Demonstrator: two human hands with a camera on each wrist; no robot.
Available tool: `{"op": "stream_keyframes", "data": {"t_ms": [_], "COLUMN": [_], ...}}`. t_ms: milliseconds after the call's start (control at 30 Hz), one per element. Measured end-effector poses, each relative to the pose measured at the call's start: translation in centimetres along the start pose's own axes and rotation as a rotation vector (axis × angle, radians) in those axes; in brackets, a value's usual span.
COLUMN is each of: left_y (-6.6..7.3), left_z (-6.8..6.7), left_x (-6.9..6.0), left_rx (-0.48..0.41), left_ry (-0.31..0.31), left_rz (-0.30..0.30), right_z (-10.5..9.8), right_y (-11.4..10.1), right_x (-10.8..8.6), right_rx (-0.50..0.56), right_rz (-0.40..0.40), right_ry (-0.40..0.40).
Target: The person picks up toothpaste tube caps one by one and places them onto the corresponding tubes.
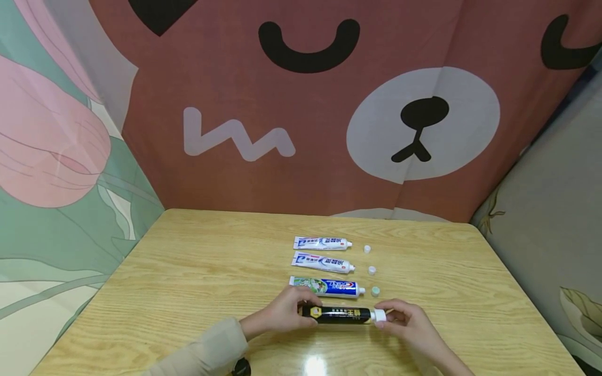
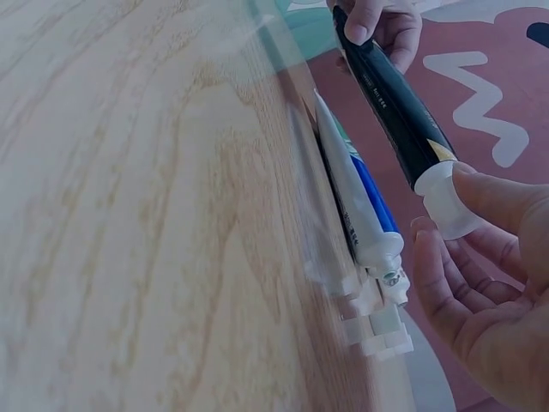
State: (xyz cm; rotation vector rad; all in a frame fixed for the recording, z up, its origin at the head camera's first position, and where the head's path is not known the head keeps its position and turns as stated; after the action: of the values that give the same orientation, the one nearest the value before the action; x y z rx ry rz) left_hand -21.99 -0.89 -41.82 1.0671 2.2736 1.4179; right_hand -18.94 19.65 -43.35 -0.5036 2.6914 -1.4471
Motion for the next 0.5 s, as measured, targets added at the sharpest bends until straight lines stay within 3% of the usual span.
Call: {"op": "stream_keyframes", "data": {"t_ms": [500], "left_y": [0.3], "left_z": [-0.09], "left_x": [-0.12], "left_rx": [0.003], "left_ry": [0.014], "left_rz": [0.009], "right_z": [0.11], "right_y": [-0.14], "right_x": [0.1], "right_rx": [0.024], "right_rz": [-0.025], "right_ry": [0.018]}}
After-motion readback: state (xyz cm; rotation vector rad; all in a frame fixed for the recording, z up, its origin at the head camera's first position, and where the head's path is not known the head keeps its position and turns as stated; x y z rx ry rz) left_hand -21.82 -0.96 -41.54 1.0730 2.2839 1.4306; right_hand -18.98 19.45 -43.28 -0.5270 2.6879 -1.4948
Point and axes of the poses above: each hand's wrist, its own x-axis towards the middle knuckle, its own z-axis out of the palm, y = z × x, the point moved 9 cm from there along x, towards the middle knuckle, and after that the axes turned 13 degrees about -x, right-handed, at the moved point
